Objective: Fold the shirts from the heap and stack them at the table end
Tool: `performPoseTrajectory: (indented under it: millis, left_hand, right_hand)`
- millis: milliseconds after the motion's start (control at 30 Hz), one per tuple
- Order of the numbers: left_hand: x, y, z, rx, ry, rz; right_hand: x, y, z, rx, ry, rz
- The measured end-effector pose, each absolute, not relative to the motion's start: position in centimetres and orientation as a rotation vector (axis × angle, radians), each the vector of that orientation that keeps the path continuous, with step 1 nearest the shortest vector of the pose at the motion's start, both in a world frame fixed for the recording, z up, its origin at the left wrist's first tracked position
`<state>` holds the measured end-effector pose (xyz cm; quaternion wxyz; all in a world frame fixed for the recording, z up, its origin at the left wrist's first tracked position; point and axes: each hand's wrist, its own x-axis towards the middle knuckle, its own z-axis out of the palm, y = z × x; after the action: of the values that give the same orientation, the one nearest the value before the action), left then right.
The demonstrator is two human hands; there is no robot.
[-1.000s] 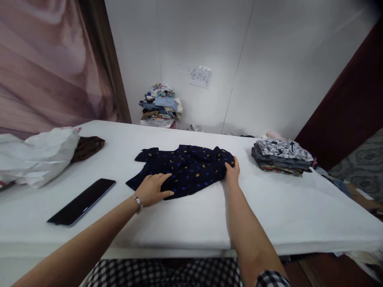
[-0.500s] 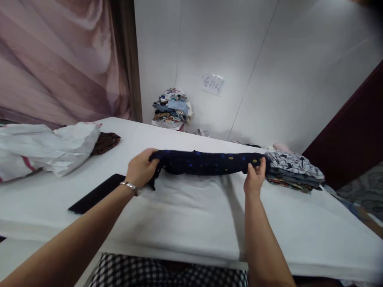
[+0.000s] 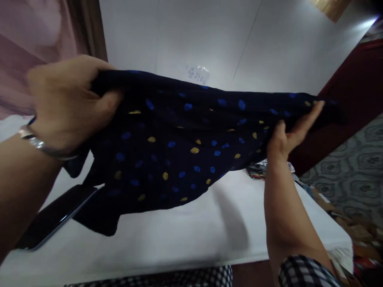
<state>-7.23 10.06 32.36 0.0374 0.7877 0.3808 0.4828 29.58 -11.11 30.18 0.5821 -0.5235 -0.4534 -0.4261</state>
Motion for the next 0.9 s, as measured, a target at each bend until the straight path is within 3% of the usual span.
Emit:
performPoseTrajectory:
  millis: [67, 167, 267, 400, 600, 900]
  left_hand:
    - [-4.8, 13.3, 32.4, 2.616, 1.255, 1.469]
    - [-1.2, 18.4, 31.0, 2.739, 1.427, 1.068]
    - [0.4, 20.7, 27.6, 2.848, 1.241, 0.849]
    - [-0.3, 19.1, 20.5, 2.806, 1.085, 0.707]
    - [-2.3, 14.5, 10.6, 2.739, 0.857, 0.404]
    - [1.7, 12.2, 6.9, 2.925, 0.679, 0.211]
  right_hand:
    - [32.6, -8.0, 30.3, -1.330, -1.113, -0.903]
    - [36.8, -2.9, 28.6, -1.496, -1.189, -0.559]
    - [37.9, -0.2, 24.4, -1.540, -1.180, -0.261]
    - [35.7, -2.2, 15.8, -1.688, -1.152, -0.020]
    - [33.8, -8.2, 5.2, -1.988, -0.556, 0.242]
    - [29.2, -4.3, 3.8, -1.995, -0.587, 0.435]
